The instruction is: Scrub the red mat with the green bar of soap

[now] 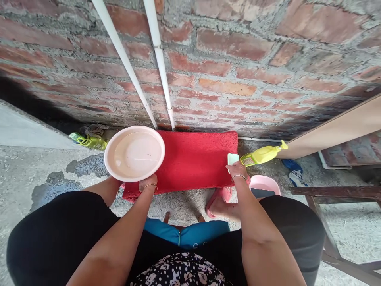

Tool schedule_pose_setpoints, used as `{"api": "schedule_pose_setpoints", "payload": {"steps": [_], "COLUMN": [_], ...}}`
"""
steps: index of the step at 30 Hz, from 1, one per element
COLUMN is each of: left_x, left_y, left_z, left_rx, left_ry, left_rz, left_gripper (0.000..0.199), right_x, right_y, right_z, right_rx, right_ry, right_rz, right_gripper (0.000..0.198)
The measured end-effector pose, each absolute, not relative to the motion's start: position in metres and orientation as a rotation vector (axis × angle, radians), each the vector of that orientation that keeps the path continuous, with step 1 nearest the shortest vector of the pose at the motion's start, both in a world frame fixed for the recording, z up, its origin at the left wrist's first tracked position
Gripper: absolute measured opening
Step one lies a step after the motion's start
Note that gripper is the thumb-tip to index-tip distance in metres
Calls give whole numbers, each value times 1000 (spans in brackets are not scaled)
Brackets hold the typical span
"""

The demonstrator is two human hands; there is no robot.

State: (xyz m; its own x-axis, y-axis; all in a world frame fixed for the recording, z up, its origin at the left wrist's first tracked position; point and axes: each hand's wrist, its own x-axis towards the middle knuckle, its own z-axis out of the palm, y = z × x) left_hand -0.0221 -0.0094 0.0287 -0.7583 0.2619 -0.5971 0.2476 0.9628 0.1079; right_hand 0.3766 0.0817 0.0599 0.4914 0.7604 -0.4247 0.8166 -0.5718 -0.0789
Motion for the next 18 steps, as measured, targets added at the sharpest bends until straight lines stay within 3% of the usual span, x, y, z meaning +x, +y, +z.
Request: {"api": "schedule_pose_setpoints", "payload": {"steps": [5,12,18], "left_x": [-25,-27,-25], "left_y": [-11,-11,-9], "left_z": [29,24,21], "left_rx": [438,441,357], "left_ry": [2432,2416,2447], "left_rz": [93,83,66], "left_gripper": [52,52,51], "right_x": [319,179,178], "right_y": [62,38,45], "right_z": [61,63,58], "right_rx": [2458,1775,1721], "right_ry": [1632,2215,2215], "right_rz": [-652,-719,-650], "right_gripper": [39,36,37]}}
